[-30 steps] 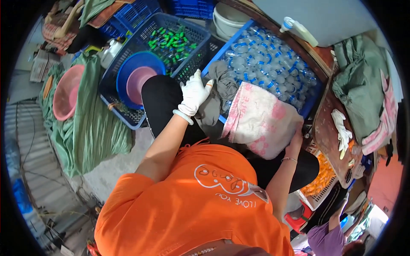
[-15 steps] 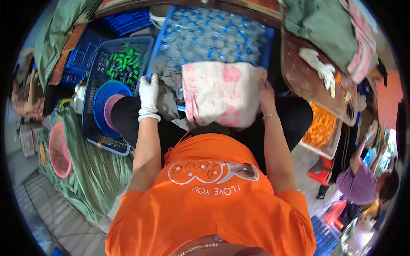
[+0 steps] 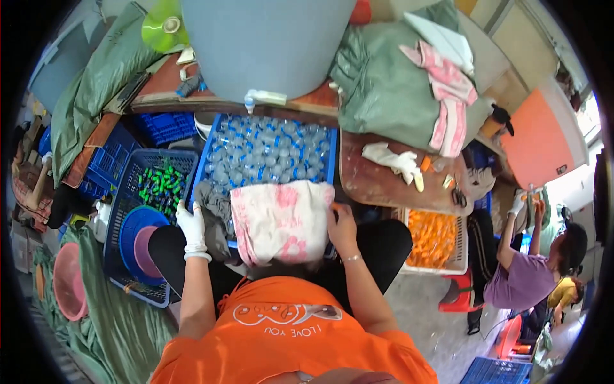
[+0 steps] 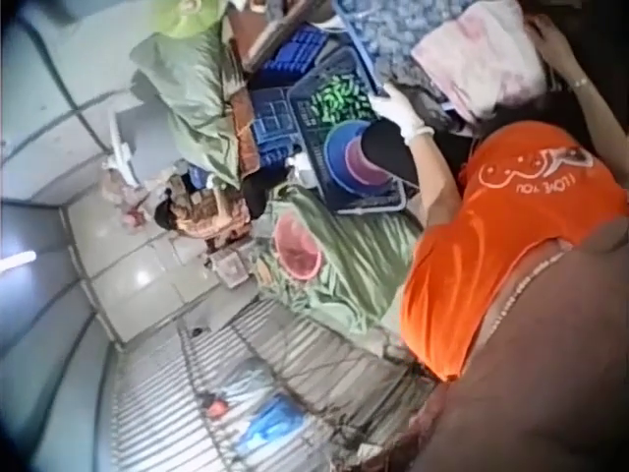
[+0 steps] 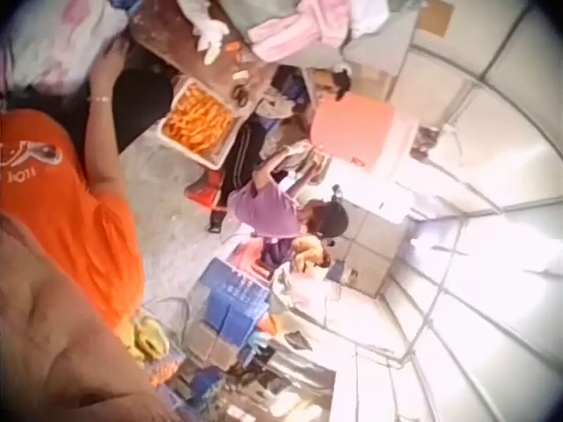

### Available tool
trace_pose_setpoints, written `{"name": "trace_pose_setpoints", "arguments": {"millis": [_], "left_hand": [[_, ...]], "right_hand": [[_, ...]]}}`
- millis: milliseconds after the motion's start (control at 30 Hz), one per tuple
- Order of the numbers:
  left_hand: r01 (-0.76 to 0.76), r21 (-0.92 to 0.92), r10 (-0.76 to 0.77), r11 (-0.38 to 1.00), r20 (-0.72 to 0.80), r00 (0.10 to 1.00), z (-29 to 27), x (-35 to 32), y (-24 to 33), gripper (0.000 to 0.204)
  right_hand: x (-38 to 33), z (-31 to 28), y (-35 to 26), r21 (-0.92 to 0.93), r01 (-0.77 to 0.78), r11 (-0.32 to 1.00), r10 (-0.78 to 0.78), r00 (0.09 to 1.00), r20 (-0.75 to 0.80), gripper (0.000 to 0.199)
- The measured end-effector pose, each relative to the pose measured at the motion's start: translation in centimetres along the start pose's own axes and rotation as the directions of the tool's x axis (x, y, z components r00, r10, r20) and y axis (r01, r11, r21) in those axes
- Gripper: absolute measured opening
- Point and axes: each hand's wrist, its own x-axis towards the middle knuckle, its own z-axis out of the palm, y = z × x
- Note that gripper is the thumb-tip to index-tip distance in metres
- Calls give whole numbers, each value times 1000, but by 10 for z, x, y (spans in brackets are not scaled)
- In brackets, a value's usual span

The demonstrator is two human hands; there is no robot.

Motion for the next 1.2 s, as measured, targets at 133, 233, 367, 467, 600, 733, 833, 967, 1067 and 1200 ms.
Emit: {"name": "trace_pose_setpoints", "arguments": {"millis": [133,233,367,467,600,733,833,967,1067,1200], "left_hand": [[-116,-239,87,964,-130,988,-55,-9,60,33],[-82,-344,146,936,165,975,-82,-24,111,33],[-322,-455,435,830,168,885,-85,-47,108,23],[-304,-458,405,835,139,904,-128,-70,89,20],[-368,-385,390,847,-20,920,-190,-61,63,18],[-59,-260,-33,964,-335,942,-200,-42,-42,18],[407,-552,-571,728,-161,805,-174,-33,-160,24],[709,-491,-783,506,84,617,-130,-16,-272,39],[880,-369,-868,298,279,411,-111,-7,-333,48],[943,-285,-959,174,168,227,-92,-10,-333,50]], "right_hand": [[0,-25,-56,393,-291,872,117,904,410,16],[-1,-47,-105,453,-178,874,-74,872,484,15],[3,-14,-118,473,-60,879,-264,765,588,18],[-12,8,-132,381,43,924,-316,649,692,17],[-21,27,-146,366,217,905,-426,493,759,16],[-22,37,-160,364,223,904,-427,484,764,15],[-19,45,-163,343,246,907,-421,465,779,15],[-23,47,-169,293,246,924,-377,460,804,15],[-25,50,-168,263,242,934,-349,456,819,14],[-30,45,-162,194,203,960,-270,485,831,14]]}}
